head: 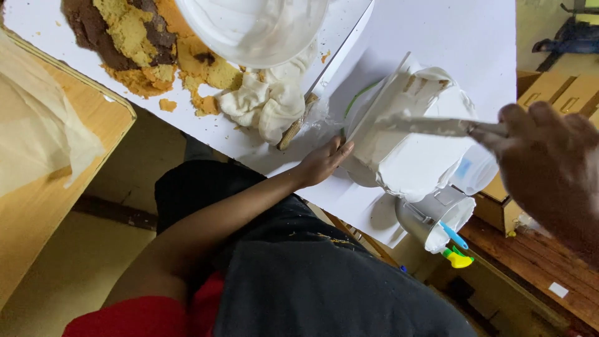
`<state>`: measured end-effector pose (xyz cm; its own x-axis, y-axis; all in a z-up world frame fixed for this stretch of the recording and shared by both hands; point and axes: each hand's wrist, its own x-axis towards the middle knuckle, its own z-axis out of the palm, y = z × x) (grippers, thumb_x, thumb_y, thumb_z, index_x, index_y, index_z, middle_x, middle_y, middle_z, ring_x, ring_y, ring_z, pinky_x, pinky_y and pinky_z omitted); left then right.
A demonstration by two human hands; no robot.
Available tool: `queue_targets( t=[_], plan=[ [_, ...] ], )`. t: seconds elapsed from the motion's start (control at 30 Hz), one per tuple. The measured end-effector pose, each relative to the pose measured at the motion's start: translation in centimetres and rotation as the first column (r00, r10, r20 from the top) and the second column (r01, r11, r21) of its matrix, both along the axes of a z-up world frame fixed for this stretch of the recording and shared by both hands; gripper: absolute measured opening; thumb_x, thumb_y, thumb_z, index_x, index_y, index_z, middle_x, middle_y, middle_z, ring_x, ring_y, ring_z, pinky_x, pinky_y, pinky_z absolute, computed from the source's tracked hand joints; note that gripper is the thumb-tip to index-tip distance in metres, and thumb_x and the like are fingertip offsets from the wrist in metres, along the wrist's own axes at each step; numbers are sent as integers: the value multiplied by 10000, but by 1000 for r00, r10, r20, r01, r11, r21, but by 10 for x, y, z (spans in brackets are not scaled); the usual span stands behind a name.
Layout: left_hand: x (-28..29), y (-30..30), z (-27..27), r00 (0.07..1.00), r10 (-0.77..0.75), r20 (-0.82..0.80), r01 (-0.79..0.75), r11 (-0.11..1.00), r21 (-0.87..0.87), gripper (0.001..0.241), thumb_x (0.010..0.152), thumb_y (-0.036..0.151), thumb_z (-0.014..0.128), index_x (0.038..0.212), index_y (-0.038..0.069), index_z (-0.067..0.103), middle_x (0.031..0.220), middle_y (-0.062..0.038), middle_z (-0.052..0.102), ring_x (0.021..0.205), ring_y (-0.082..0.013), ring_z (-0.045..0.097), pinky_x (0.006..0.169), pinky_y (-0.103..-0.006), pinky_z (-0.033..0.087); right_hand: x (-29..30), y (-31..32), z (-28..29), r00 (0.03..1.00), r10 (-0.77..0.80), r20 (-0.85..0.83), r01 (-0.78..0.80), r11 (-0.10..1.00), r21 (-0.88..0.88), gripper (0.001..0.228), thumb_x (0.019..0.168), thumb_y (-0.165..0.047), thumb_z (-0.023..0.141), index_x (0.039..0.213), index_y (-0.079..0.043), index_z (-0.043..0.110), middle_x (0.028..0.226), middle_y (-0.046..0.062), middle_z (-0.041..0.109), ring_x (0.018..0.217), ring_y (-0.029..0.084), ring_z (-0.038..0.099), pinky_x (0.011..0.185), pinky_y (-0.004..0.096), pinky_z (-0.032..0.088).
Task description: Applying and smoothing white frosting over a square cake using a metal spatula at a decorating station.
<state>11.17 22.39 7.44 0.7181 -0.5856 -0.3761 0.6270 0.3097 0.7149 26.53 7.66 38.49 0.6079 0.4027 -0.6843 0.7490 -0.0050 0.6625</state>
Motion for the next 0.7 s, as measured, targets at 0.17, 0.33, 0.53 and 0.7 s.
queue_targets(
  t=[0.17,0.33,0.53,0.7],
  plan=[
    [-4,-2,-5,1000,-7,-7,7,1000,-9,498,990,628,329,953,136,393,795,-27,323,675,-183,375,672,-378,334,23,-21,-12,1000,23,20,-24,998,56,374,1068,-357,654,1439,-331,693,1082,-88,716,880,36,612,807,164,538],
    [8,15,14,996,-70,-60,71,997,16,589,975,620,305,1117,92,524,758,-50,430,686,-203,453,669,-378,344,-15,37,1,994,-108,-20,105,988,-114,366,1122,-352,494,1475,-402,578,906,-91,690,655,59,673,554,213,662],
    [11,19,18,989,-138,-56,142,988,65,758,903,694,273,1297,91,512,931,-97,576,801,-231,548,718,-387,410,11,-2,-3,994,4,109,-15,995,98,219,1197,-427,598,1341,-372,754,1094,-101,697,991,105,639,737,209,553],
    [20,32,29,965,-245,-94,253,963,90,769,903,690,248,1277,76,519,924,-104,553,822,-241,531,764,-398,375,0,23,4,956,-292,-33,290,956,-35,483,981,-295,617,1428,-478,602,922,-108,654,855,129,694,633,278,634]
  ],
)
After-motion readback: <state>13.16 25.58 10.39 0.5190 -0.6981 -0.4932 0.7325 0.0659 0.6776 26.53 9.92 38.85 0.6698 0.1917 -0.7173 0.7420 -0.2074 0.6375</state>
